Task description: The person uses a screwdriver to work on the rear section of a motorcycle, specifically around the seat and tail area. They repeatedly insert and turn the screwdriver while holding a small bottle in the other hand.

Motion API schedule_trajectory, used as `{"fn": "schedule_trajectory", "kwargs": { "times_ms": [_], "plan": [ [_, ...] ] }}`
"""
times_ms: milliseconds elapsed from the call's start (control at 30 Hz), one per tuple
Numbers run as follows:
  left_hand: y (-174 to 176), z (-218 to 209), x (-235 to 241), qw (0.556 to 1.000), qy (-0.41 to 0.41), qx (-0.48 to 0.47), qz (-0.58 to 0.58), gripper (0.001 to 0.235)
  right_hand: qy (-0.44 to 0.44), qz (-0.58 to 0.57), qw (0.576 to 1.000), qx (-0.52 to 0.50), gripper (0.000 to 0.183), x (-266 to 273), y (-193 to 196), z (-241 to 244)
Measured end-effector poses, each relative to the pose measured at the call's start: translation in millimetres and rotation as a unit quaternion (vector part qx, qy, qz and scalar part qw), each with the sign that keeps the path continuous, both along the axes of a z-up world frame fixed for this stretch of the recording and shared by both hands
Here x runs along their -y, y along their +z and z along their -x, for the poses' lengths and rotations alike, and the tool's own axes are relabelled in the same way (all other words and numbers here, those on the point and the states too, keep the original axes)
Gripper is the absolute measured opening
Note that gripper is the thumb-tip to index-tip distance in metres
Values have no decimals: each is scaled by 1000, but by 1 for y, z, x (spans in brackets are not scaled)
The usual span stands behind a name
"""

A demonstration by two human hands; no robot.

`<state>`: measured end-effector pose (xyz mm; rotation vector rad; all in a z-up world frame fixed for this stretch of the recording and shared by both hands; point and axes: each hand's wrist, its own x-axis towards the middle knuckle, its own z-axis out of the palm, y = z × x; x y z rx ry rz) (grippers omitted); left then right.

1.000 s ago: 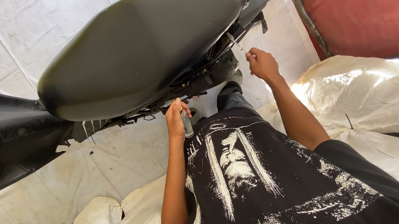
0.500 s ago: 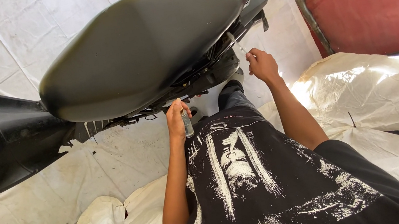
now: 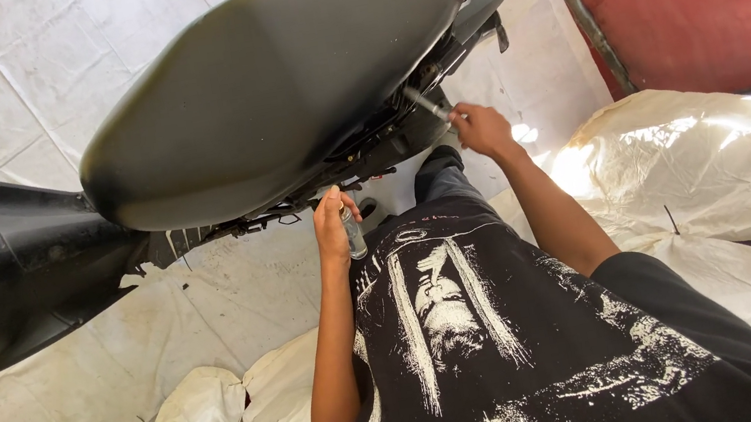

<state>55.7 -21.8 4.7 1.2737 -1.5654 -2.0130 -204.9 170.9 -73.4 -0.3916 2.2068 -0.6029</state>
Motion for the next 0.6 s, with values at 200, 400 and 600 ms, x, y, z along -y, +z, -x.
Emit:
{"fn": "schedule_trajectory", "kwargs": {
  "times_ms": [200, 400, 600],
  "plan": [
    [10, 0, 0, 1000, 8, 6, 5, 43, 48, -6, 999, 5, 26, 1, 12, -1],
    [8, -2, 2, 1000, 17, 13, 10, 43, 30, -3, 999, -13, 26, 3, 8, 4],
    [6, -2, 0, 1000, 17, 13, 7, 43, 19, 5, 1000, -23, 26, -4, -5, 14]
  ]
}}
